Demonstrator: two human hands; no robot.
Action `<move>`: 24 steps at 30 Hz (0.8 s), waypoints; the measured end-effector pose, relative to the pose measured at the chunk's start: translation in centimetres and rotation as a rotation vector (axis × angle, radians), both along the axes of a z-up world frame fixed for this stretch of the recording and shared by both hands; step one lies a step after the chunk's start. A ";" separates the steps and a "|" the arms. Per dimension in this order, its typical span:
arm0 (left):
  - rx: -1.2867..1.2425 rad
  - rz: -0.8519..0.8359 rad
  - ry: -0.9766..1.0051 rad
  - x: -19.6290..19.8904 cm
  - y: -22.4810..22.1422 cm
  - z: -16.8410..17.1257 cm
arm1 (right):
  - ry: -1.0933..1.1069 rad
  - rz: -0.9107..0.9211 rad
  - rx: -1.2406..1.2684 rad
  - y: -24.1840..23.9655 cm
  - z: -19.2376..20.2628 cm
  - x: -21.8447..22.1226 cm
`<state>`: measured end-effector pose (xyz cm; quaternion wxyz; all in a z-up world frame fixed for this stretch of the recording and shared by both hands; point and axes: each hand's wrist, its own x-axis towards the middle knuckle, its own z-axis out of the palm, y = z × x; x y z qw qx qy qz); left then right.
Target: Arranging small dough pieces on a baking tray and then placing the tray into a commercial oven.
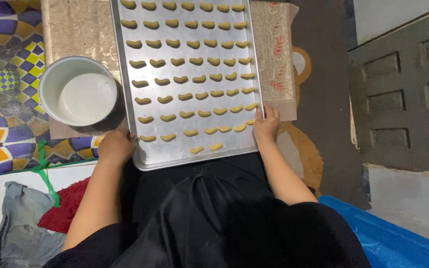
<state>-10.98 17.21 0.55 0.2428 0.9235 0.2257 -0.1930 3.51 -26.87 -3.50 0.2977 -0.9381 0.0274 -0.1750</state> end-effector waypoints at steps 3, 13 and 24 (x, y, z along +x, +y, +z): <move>0.103 -0.025 -0.055 -0.3 -0.6 0.0 | -0.135 0.144 -0.147 1.3 1.5 0.5; -0.535 0.188 -0.615 3.3 -8.1 2.6 | 0.121 0.593 -0.587 5.7 1.2 8.3; -1.721 0.491 -0.217 10.6 -18.8 3.4 | -0.016 0.855 0.258 10.5 8.1 -2.3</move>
